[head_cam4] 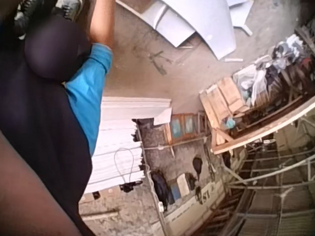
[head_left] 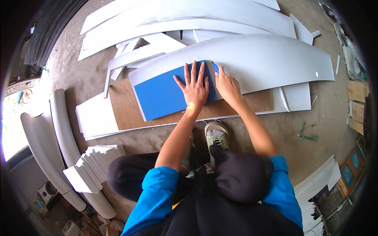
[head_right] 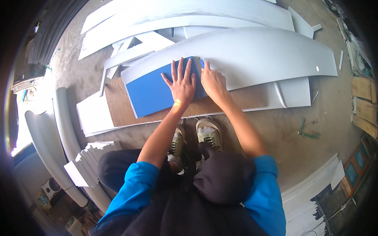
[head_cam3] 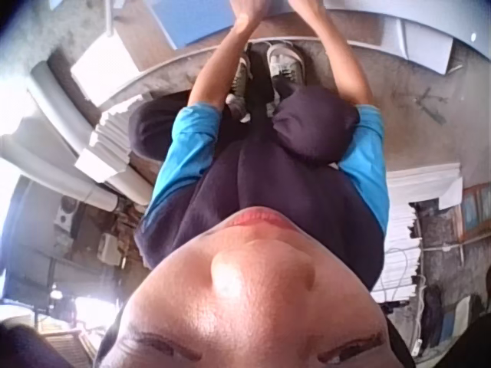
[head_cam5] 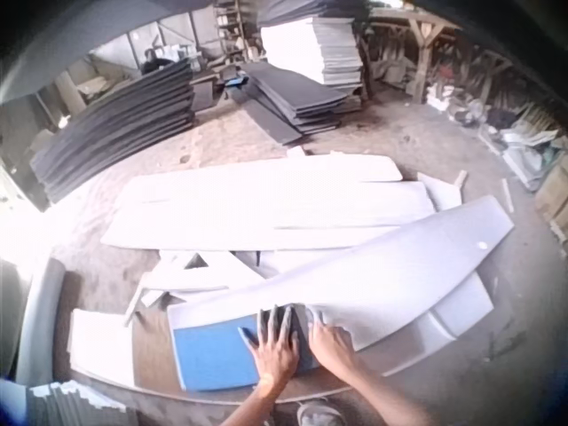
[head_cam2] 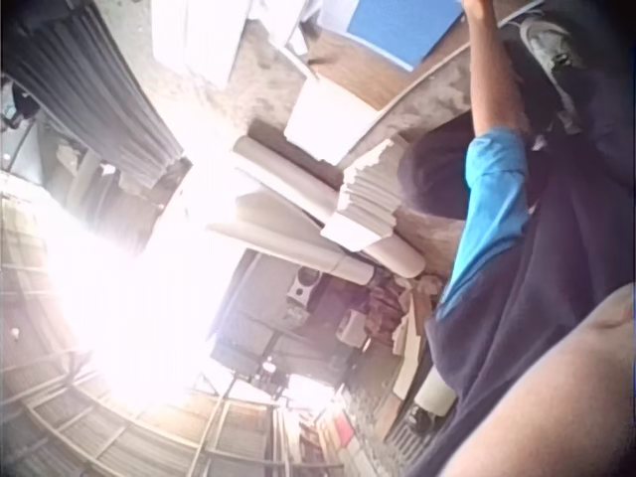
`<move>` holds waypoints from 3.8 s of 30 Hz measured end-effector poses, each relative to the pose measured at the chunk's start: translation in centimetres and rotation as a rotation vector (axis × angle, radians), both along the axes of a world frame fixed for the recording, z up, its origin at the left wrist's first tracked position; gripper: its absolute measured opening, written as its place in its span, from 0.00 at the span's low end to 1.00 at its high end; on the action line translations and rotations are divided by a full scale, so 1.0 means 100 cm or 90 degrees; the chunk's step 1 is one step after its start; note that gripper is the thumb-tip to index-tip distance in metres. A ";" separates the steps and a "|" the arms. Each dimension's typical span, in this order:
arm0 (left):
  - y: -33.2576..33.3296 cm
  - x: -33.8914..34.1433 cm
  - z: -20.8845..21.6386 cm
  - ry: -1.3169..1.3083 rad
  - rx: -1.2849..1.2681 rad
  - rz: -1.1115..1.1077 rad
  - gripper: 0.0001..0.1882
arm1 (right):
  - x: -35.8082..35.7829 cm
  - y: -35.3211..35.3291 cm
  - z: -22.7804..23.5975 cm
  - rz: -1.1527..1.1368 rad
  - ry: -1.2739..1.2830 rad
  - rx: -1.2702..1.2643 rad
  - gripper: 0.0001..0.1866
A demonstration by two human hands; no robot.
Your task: The person sits on the floor and uses a utility knife to cut a blue textured sheet and a white sheet. They use a larger white sheet as a straight edge guide to ensure straight cuts, repeatedly scoring and snapping the material.
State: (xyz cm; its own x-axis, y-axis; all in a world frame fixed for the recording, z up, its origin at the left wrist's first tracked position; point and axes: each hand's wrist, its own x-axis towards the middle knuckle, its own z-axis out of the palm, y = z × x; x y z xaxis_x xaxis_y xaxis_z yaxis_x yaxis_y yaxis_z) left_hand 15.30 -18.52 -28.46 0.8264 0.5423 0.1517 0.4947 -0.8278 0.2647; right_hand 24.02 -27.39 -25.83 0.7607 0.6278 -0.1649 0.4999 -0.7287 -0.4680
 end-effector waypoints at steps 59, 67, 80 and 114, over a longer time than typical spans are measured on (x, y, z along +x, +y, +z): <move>0.002 0.000 -0.001 -0.010 -0.002 -0.003 0.28 | 0.015 0.031 -0.016 0.093 -0.025 0.015 0.14; 0.000 -0.003 -0.003 0.006 0.014 0.009 0.27 | -0.049 -0.034 -0.009 0.081 0.051 -0.100 0.12; 0.001 -0.003 -0.003 -0.004 0.030 0.007 0.28 | -0.075 -0.081 -0.011 0.086 0.076 -0.120 0.11; 0.116 -0.087 -0.013 -0.069 -0.039 0.572 0.46 | 0.001 0.035 -0.032 -0.141 0.158 0.382 0.16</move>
